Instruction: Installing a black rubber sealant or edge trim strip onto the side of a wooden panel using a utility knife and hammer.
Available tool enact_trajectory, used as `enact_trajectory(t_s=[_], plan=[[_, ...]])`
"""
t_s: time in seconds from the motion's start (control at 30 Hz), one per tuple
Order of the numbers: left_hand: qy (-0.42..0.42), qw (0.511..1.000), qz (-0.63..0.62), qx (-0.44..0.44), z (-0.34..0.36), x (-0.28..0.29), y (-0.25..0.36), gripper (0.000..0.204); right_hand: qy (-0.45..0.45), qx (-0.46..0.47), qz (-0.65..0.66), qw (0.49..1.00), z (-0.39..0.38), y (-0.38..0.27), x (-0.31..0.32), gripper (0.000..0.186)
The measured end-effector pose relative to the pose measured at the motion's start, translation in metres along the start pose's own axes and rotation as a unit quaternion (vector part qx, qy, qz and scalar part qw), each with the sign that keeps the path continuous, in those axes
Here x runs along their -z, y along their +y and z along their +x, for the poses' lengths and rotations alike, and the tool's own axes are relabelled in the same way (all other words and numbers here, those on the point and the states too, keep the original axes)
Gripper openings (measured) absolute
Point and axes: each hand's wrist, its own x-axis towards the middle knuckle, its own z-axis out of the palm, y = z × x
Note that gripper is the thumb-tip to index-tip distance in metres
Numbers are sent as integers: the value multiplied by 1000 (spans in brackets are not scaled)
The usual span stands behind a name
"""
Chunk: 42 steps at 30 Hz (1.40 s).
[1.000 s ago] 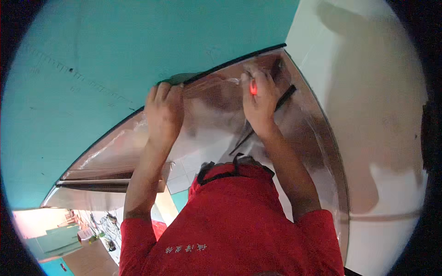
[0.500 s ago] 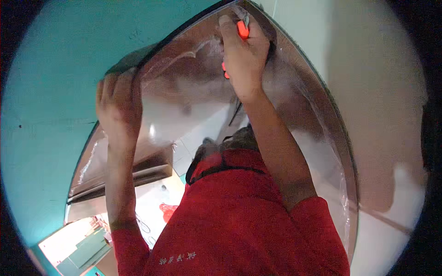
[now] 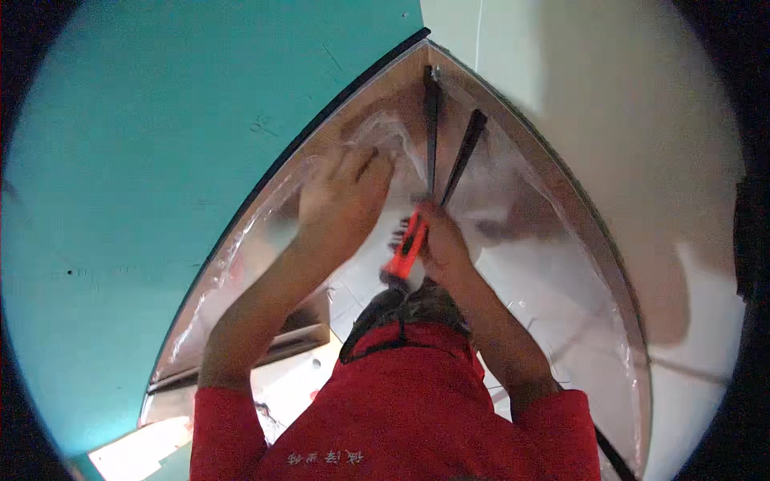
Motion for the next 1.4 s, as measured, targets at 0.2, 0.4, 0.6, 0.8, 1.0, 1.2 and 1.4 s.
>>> enact_trajectory(t_s=[0.2,0.4,0.6,0.8,1.0,1.2,1.4], plan=[[-7,998,-54,17,-16,-1,-16,28,-31,48,-58,997,-25,51,54,27],[3,1000,5,18,5,-5,-6,37,46,1,-262,964,-42,56,120,44],[35,994,58,89,25,-28,6,42,-85,142,-294,942,-79,-34,19,70],[58,975,71,203,34,-50,29,40,-80,288,-425,854,-78,-72,5,63],[54,953,112,278,47,-58,41,38,-51,339,-468,815,-78,-104,-32,61],[59,941,160,293,49,-66,38,24,-64,544,-530,647,-51,-129,-52,54],[20,950,129,283,48,-66,40,19,-63,547,-551,627,-54,-138,-67,49]])
